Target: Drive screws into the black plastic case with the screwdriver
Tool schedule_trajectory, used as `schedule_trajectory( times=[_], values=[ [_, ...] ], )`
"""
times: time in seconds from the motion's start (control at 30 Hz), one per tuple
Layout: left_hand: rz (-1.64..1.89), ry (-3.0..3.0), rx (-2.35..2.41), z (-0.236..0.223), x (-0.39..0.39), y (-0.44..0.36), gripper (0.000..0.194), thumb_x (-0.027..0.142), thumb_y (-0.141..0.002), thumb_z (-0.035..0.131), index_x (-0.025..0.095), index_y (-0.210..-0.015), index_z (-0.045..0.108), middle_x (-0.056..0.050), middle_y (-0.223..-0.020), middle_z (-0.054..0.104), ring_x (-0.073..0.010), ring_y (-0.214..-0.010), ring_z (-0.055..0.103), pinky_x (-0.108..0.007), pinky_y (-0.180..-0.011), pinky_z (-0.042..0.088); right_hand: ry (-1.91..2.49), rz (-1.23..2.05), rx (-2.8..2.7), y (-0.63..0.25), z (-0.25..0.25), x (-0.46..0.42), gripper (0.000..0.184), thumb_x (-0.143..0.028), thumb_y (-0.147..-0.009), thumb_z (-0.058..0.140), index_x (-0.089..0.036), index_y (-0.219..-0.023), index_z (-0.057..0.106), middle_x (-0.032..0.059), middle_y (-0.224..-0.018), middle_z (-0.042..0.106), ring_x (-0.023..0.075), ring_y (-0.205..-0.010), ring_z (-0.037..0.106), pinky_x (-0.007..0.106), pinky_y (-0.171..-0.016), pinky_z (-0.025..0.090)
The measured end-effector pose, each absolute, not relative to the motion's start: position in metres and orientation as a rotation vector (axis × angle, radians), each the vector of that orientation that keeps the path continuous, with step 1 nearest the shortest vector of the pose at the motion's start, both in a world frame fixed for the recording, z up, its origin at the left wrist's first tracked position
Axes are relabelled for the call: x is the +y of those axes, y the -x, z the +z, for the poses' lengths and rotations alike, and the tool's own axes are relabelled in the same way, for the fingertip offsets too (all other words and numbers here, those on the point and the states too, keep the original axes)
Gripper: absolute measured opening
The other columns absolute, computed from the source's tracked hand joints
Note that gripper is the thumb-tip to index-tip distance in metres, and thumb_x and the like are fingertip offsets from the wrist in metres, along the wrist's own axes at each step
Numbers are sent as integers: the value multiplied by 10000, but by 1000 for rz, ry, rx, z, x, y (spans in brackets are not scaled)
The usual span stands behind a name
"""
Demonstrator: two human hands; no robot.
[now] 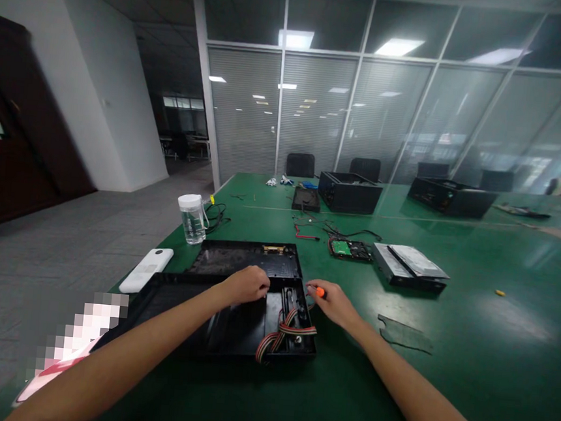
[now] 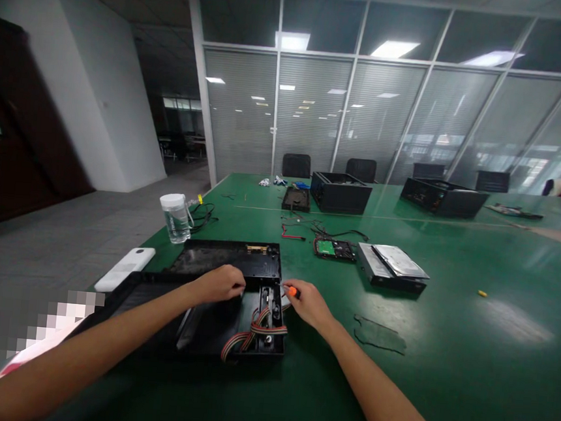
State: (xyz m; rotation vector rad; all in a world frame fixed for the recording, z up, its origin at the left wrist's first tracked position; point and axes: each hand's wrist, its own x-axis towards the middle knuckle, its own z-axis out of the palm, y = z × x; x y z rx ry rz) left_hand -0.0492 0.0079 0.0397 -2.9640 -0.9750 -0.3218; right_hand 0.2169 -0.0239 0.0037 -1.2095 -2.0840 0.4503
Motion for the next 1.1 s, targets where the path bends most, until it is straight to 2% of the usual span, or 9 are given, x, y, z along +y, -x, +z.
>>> schedule_trajectory(
  times=[0.17, 0.27, 0.43, 0.73, 0.87, 0.93, 1.03, 1.1],
  values=[
    [-447, 3026, -905, 36, 15, 19, 183, 148, -778, 496, 160, -794, 678, -46, -804, 677, -164, -768, 605, -241, -755, 425, 1362, 394, -1976, -229, 3, -17, 341, -431, -839, 413, -182, -814, 644, 20, -707, 637, 163, -652, 561, 269, -640, 414],
    [-579, 3058, -912, 22, 19, 9, 177, 148, -785, 499, 163, -829, 670, -38, -857, 678, -158, -808, 604, -237, -781, 429, 1402, 347, -1941, -240, 0, -10, 380, -465, -832, 403, -175, -725, 624, 8, -633, 601, 150, -591, 526, 254, -591, 392],
    [-813, 3075, -960, 6, 20, 7, 172, 166, -830, 470, 156, -873, 636, -39, -890, 658, -149, -832, 591, -245, -794, 438, 1437, 312, -1898, -245, -3, -6, 401, -488, -831, 390, -178, -652, 571, 1, -587, 556, 140, -557, 489, 245, -553, 363],
    [-778, 3063, -857, 2, 22, 10, 107, 138, -807, 471, 150, -787, 575, -41, -812, 601, -144, -786, 554, -245, -783, 430, 1439, 229, -1901, -246, 1, -7, 390, -485, -824, 398, -192, -604, 533, -4, -547, 528, 139, -539, 473, 244, -542, 344],
    [-811, 3068, -825, -2, 24, 10, 100, 123, -794, 472, 151, -762, 563, -37, -799, 591, -139, -780, 548, -240, -771, 426, 1460, 261, -1894, -248, 2, -5, 372, -470, -822, 402, -191, -620, 542, -2, -566, 540, 141, -555, 486, 250, -555, 353],
    [-829, 3091, -783, -3, 26, 11, 98, 114, -783, 479, 151, -753, 566, -34, -792, 593, -139, -784, 548, -239, -773, 423, 1467, 323, -1894, -250, 1, -3, 315, -455, -807, 433, -190, -700, 564, -1, -617, 565, 142, -587, 506, 252, -575, 368],
    [-868, 3126, -733, -4, 27, 12, 102, 102, -766, 491, 152, -762, 580, -34, -809, 601, -139, -803, 549, -239, -790, 417, 1471, 523, -1868, -258, 0, 0, 244, -399, -728, 547, -192, -856, 534, -11, -709, 573, 133, -632, 515, 249, -590, 391],
    [-892, 3131, -780, -4, 27, 12, 111, 102, -758, 502, 153, -798, 592, -31, -818, 603, -137, -789, 548, -236, -777, 418, 1464, 719, -1823, -264, 3, 1, 260, -338, -691, 577, -196, -888, 483, -40, -682, 529, 111, -576, 482, 235, -541, 386]
  ],
)
